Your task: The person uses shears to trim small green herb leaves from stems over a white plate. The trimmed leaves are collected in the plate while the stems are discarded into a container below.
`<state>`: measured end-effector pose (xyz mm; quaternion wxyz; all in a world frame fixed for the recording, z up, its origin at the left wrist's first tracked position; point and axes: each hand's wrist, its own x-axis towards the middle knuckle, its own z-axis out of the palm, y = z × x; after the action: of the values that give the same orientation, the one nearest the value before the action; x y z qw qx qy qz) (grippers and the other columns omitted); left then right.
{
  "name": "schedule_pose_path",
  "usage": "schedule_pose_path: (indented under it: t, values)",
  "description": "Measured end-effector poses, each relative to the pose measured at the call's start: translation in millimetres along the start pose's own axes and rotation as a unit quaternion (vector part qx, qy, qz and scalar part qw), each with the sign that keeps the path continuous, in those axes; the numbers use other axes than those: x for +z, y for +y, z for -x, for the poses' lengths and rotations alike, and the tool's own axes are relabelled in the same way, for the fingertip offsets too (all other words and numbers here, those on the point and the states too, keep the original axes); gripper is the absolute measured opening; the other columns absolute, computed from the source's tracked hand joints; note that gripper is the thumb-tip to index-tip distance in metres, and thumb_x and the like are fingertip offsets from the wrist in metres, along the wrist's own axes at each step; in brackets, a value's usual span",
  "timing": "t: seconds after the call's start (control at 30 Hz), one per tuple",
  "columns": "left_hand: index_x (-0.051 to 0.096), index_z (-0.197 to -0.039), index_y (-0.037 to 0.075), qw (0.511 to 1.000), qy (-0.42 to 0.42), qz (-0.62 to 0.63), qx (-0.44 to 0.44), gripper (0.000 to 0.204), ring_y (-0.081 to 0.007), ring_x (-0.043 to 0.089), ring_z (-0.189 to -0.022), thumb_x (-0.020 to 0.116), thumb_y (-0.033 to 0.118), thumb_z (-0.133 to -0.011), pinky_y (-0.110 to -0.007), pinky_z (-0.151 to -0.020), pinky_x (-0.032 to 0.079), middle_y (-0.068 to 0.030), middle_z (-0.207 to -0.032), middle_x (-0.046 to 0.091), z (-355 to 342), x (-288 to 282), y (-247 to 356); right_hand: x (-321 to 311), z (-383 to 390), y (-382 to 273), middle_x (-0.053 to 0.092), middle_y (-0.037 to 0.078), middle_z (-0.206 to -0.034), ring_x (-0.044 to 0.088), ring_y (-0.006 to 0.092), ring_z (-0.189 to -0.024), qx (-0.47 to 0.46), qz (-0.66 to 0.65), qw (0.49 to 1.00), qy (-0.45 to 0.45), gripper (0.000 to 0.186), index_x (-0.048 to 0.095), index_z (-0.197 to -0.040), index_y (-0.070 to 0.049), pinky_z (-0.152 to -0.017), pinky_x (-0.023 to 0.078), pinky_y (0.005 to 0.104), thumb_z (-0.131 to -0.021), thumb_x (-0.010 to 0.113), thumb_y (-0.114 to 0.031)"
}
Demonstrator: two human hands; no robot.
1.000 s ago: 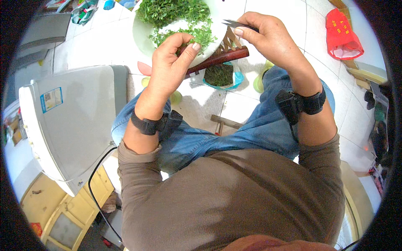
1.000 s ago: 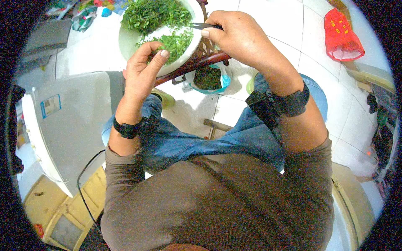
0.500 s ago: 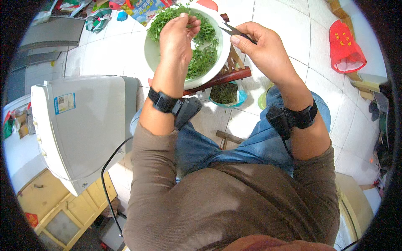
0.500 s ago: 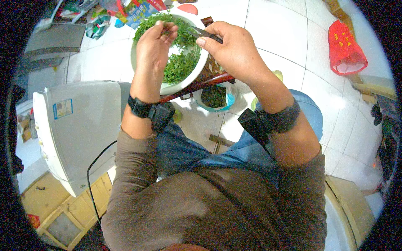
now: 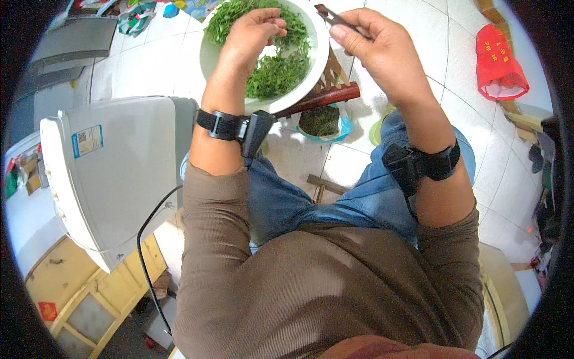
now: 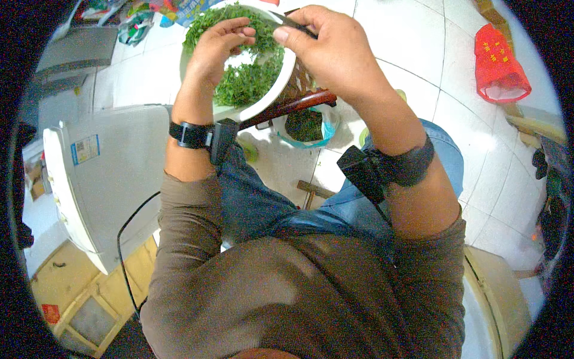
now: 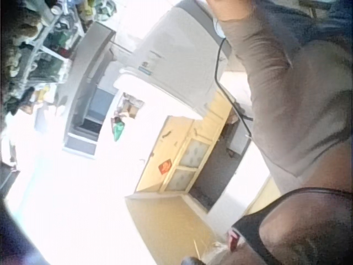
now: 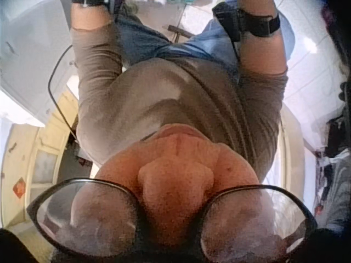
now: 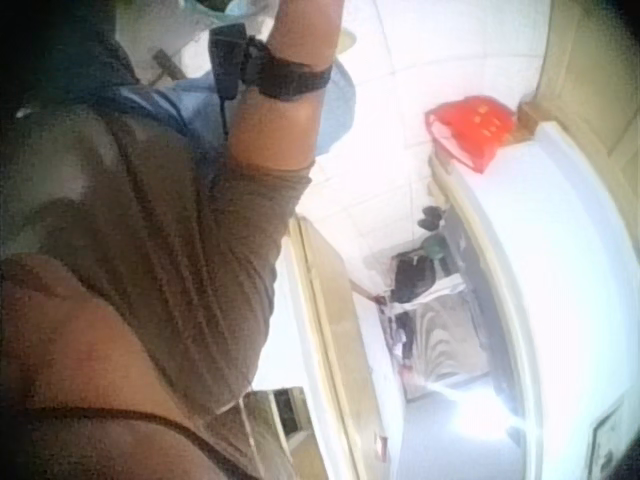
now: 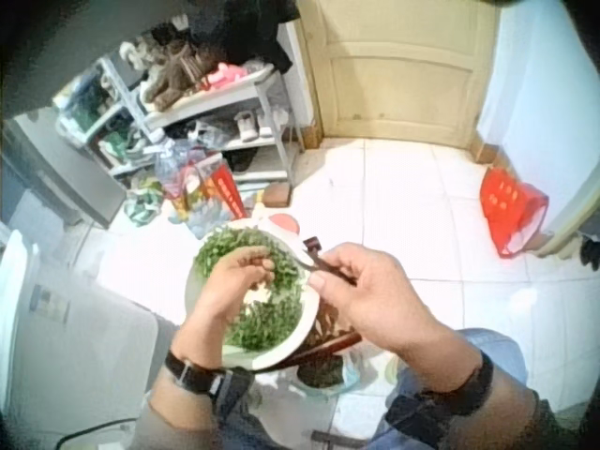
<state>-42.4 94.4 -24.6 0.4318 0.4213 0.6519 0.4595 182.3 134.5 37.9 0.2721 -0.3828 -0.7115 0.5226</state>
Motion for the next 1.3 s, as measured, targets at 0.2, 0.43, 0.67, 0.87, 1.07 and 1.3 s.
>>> schedule_pose_path:
  t: [0.2,0.43,0.67,0.87,1.07,1.3]
  values:
    - [0.064,-0.100,0.004,0.993,-0.031,-0.101,0.044,0.018,-0.0068,0.054,-0.075,0.062,0.012,-0.085,-0.021,-0.065,0.042,0.0011,-0.081,0.060,31.2,-46.6,7.8,2.9,4.5,-12.6,0.059,0.002,-0.079,0.053,0.0076,-0.069,0.079,-0.164,0.983,-0.034,0.019,0.058,-0.099,0.002,-0.063,0.044,0.0209,-0.092,0.054,-0.015]
    - [0.065,-0.096,0.008,0.890,-0.058,-0.434,0.127,0.019,-0.0228,0.057,-0.084,0.067,0.014,-0.077,-0.031,-0.074,0.046,-0.0093,-0.090,0.058,64.6,-33.5,-16.1,14.2,2.2,-10.4,0.054,-0.001,-0.072,0.047,0.0048,-0.060,0.121,-0.197,0.972,-0.047,0.019,0.057,-0.093,0.000,-0.054,0.040,0.0187,-0.094,0.051,-0.019]
    - [0.068,-0.090,0.010,0.850,0.022,-0.512,0.120,0.019,-0.0303,0.057,-0.087,0.063,0.024,-0.079,-0.037,-0.077,0.047,-0.0131,-0.090,0.058,60.1,-26.7,-28.5,24.0,-1.0,-10.2,0.053,-0.002,-0.071,0.045,0.0050,-0.059,0.116,-0.170,0.976,-0.065,0.020,0.057,-0.091,-0.001,-0.054,0.039,0.0187,-0.094,0.051,-0.020]
    - [0.068,-0.085,0.010,0.919,-0.002,-0.392,0.036,0.018,-0.0244,0.059,-0.082,0.064,0.026,-0.079,-0.033,-0.075,0.045,-0.0089,-0.087,0.060,59.5,-36.3,-22.8,28.2,-3.0,-8.2,0.053,-0.002,-0.072,0.045,0.0051,-0.060,0.102,-0.163,0.978,-0.079,0.020,0.057,-0.091,-0.002,-0.054,0.038,0.0188,-0.094,0.051,-0.021]
    - [0.065,-0.087,0.004,1.000,0.002,0.029,-0.012,0.013,-0.0119,0.056,-0.079,0.066,0.015,-0.081,-0.026,-0.078,0.042,-0.0016,-0.081,0.063,84.1,-61.6,3.0,32.3,-2.0,-3.2,0.054,0.000,-0.074,0.045,0.0062,-0.060,0.092,-0.216,0.966,-0.105,0.021,0.057,-0.097,0.000,-0.054,0.039,0.0200,-0.093,0.052,-0.021]
    - [0.061,-0.087,0.003,0.977,-0.049,0.206,0.035,0.009,-0.0185,0.059,-0.091,0.061,0.010,-0.082,-0.030,-0.083,0.044,-0.0088,-0.095,0.063,97.7,-69.6,17.0,61.4,-5.1,22.2,0.062,0.005,-0.099,0.058,0.0124,-0.092,-0.038,-0.109,0.986,-0.122,0.027,0.059,-0.103,-0.002,-0.082,0.046,0.0261,-0.083,0.067,-0.018]
